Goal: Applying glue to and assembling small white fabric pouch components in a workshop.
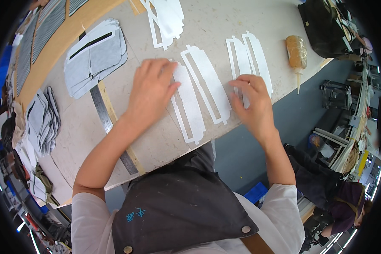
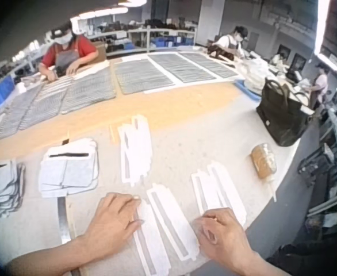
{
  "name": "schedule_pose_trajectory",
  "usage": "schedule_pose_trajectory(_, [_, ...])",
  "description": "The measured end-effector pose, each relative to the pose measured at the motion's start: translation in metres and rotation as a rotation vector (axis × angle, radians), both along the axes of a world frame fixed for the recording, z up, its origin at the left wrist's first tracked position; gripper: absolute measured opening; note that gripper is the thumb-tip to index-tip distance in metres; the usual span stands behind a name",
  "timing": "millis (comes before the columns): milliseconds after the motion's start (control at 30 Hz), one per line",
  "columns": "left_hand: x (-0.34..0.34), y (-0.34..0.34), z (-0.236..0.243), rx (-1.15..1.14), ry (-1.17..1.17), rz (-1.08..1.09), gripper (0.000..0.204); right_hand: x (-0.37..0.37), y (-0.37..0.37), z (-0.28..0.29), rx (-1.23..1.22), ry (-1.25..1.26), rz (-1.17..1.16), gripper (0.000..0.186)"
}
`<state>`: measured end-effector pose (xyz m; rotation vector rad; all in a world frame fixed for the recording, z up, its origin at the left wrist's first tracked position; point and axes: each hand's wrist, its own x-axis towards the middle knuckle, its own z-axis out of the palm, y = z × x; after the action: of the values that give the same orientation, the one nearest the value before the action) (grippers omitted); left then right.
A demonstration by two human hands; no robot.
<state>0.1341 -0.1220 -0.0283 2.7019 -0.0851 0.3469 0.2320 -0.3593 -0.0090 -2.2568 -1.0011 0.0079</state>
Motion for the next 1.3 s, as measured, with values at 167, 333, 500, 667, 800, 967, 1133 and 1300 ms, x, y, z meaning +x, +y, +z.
schedule_pose_trajectory(167, [0.028, 0.019, -0.001, -0.104, 0.058, 0.149, 0.032, -0.033, 0.013, -0.007, 0.054, 0.036, 0.237, 0.03])
schedule_pose_trajectory(333, [0.035, 0.021, 0.002, -0.305, 0.239, 0.19, 0.022, -0.059, 0.02, -0.015, -0.017, 0.012, 0.27, 0.035])
schedule_pose_trajectory(500, [0.033, 0.024, 0.008, -0.55, 0.305, 0.342, 0.018, -0.056, 0.018, -0.017, -0.028, -0.009, 0.258, 0.039])
schedule_pose_trajectory(667, [0.03, 0.013, 0.008, -0.501, 0.316, 0.417, 0.019, -0.051, 0.015, -0.019, -0.025, 0.007, 0.242, 0.041])
schedule_pose_trajectory(800, [0.019, 0.001, 0.003, -0.182, -0.102, 0.284, 0.029, -0.017, 0.002, -0.011, 0.027, -0.116, 0.099, 0.039])
schedule_pose_trajectory(967, [0.022, -0.017, -0.005, -0.19, -0.153, 0.055, 0.031, 0.027, 0.001, -0.02, -0.161, -0.205, -0.029, 0.042])
schedule_pose_trajectory(1133, [0.045, -0.032, -0.008, -0.17, -0.19, -0.063, 0.027, 0.028, 0.007, -0.034, -0.362, -0.258, 0.073, 0.055])
schedule_pose_trajectory(1300, [0.098, -0.033, -0.016, -0.243, -0.128, -0.11, 0.027, 0.032, 0.006, -0.031, -0.306, -0.2, 0.228, 0.052])
